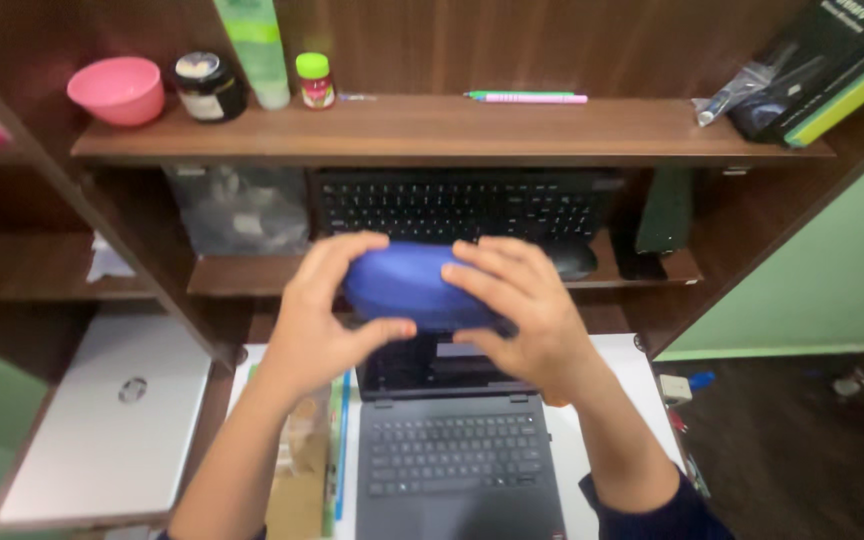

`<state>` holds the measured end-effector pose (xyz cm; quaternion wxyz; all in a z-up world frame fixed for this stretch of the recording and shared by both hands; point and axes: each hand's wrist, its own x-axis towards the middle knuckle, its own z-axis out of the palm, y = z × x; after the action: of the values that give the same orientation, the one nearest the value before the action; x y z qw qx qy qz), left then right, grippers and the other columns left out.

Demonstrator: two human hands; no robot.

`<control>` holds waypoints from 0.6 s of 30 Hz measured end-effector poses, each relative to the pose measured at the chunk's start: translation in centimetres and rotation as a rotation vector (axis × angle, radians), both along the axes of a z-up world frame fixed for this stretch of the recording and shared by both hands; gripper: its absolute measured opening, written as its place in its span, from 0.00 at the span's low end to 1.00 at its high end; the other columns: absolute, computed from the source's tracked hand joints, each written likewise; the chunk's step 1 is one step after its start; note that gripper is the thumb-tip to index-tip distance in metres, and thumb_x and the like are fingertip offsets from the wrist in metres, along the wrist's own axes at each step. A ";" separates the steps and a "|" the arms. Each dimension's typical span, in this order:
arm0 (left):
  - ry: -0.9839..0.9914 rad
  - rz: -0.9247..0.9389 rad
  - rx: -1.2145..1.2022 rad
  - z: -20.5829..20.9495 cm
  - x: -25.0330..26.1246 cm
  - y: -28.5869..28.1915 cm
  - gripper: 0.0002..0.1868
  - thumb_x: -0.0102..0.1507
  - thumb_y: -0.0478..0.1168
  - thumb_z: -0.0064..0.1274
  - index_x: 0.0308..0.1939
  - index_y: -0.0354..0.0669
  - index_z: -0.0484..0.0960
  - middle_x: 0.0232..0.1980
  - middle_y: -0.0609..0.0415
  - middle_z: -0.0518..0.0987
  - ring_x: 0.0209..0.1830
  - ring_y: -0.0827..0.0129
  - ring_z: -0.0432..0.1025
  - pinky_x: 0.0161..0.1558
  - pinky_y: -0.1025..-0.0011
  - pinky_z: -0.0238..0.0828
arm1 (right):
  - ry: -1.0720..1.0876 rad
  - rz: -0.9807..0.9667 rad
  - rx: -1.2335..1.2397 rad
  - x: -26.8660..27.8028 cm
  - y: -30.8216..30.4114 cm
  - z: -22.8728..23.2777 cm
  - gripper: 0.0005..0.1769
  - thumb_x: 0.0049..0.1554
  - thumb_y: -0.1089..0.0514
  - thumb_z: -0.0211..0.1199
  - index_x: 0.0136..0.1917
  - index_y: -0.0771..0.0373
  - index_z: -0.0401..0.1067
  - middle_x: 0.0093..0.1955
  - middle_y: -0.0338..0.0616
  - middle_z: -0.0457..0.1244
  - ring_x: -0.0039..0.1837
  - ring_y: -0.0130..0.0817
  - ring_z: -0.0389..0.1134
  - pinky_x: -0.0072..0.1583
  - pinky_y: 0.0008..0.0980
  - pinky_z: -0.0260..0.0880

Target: The person wipes a white desk surface with an orange cloth, moves a stack of notebooks, and wipes the upper shelf. They then pick up a laptop from the floor, place it on the desk, and organize a mouse, a blue case, and a power strip on the desk and shelf.

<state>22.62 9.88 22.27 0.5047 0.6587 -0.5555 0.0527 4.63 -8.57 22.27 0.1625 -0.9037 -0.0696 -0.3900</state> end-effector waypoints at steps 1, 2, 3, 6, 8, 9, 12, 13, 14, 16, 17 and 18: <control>-0.037 0.001 -0.010 0.8 1.4 -0.7 0.42 0.46 0.45 0.77 0.61 0.42 0.75 0.59 0.46 0.76 0.59 0.55 0.74 0.59 0.62 0.73 | -0.029 -0.020 -0.017 1.1 -0.4 0.7 0.42 0.38 0.59 0.81 0.67 0.57 0.72 0.73 0.48 0.62 0.73 0.52 0.61 0.72 0.48 0.64; -0.074 0.002 -0.024 1.5 2.8 -1.6 0.42 0.46 0.44 0.76 0.61 0.42 0.74 0.59 0.46 0.76 0.59 0.53 0.74 0.60 0.61 0.72 | -0.057 -0.039 -0.037 2.2 -1.0 1.4 0.43 0.38 0.59 0.82 0.67 0.56 0.72 0.73 0.50 0.60 0.73 0.53 0.61 0.73 0.48 0.64; -0.110 0.004 -0.039 2.0 4.1 -2.5 0.42 0.47 0.44 0.76 0.61 0.42 0.74 0.59 0.46 0.76 0.59 0.52 0.74 0.61 0.60 0.72 | -0.084 -0.059 -0.059 3.2 -1.6 2.1 0.44 0.37 0.59 0.82 0.67 0.55 0.72 0.74 0.52 0.58 0.74 0.54 0.60 0.74 0.48 0.63; -0.101 0.006 -0.071 3.2 7.3 -5.5 0.42 0.50 0.43 0.75 0.65 0.42 0.72 0.62 0.43 0.74 0.61 0.50 0.73 0.60 0.59 0.71 | -0.151 -0.092 -0.003 6.1 -3.9 3.8 0.45 0.35 0.57 0.84 0.67 0.52 0.73 0.72 0.55 0.54 0.74 0.54 0.58 0.73 0.46 0.64; -0.153 -0.012 -0.121 3.3 9.0 -7.6 0.43 0.52 0.43 0.75 0.67 0.41 0.70 0.62 0.42 0.74 0.62 0.48 0.73 0.61 0.58 0.71 | -0.113 -0.088 0.049 7.6 -5.6 4.7 0.46 0.35 0.57 0.85 0.67 0.52 0.73 0.71 0.53 0.55 0.73 0.53 0.59 0.72 0.45 0.64; -0.178 -0.020 -0.145 3.3 9.8 -8.5 0.43 0.53 0.42 0.75 0.67 0.41 0.70 0.62 0.41 0.74 0.62 0.48 0.73 0.61 0.57 0.71 | -0.094 -0.084 0.077 8.2 -6.4 5.0 0.46 0.34 0.57 0.85 0.67 0.52 0.73 0.71 0.52 0.56 0.73 0.52 0.60 0.72 0.45 0.65; -0.175 -0.001 -0.132 2.9 11.5 -10.6 0.43 0.54 0.43 0.74 0.68 0.39 0.68 0.63 0.39 0.74 0.62 0.46 0.72 0.62 0.56 0.70 | -0.049 -0.096 0.153 9.8 -8.5 5.4 0.46 0.36 0.56 0.85 0.67 0.55 0.73 0.69 0.49 0.59 0.72 0.48 0.63 0.71 0.43 0.66; -0.147 0.008 -0.118 2.8 11.9 -11.0 0.42 0.56 0.44 0.72 0.69 0.40 0.67 0.63 0.39 0.74 0.62 0.47 0.72 0.62 0.57 0.70 | -0.057 -0.092 0.178 10.0 -9.1 5.3 0.47 0.37 0.56 0.85 0.69 0.57 0.70 0.70 0.49 0.59 0.73 0.48 0.62 0.72 0.44 0.65; -0.116 0.019 -0.102 2.6 12.0 -11.2 0.42 0.57 0.46 0.71 0.70 0.40 0.67 0.63 0.39 0.75 0.62 0.47 0.73 0.61 0.57 0.70 | -0.061 -0.086 0.204 10.1 -9.7 5.2 0.49 0.38 0.57 0.84 0.71 0.59 0.68 0.71 0.50 0.59 0.73 0.48 0.61 0.72 0.44 0.63; -0.090 0.046 -0.082 2.2 12.2 -11.5 0.41 0.59 0.48 0.70 0.70 0.40 0.66 0.64 0.39 0.75 0.62 0.48 0.73 0.61 0.57 0.70 | -0.095 -0.036 0.356 10.2 -11.2 4.6 0.45 0.45 0.58 0.80 0.73 0.61 0.65 0.72 0.50 0.59 0.75 0.46 0.60 0.74 0.43 0.61; -0.093 0.064 -0.078 2.1 12.3 -11.6 0.41 0.59 0.49 0.69 0.70 0.39 0.66 0.64 0.38 0.75 0.62 0.47 0.73 0.61 0.57 0.70 | -0.125 0.008 0.481 10.2 -12.2 4.2 0.40 0.50 0.60 0.76 0.73 0.60 0.65 0.72 0.49 0.60 0.76 0.44 0.61 0.76 0.41 0.61; -0.095 0.081 -0.070 1.9 12.3 -11.6 0.41 0.60 0.51 0.69 0.70 0.39 0.66 0.64 0.38 0.75 0.62 0.46 0.72 0.61 0.57 0.70 | -0.153 0.053 0.610 10.2 -13.2 3.6 0.34 0.56 0.61 0.73 0.73 0.59 0.65 0.72 0.48 0.60 0.77 0.43 0.61 0.77 0.39 0.61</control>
<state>34.92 -1.70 24.21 0.4980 0.6593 -0.5495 0.1239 14.81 -21.77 25.90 0.4304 -0.7792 0.0148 -0.4554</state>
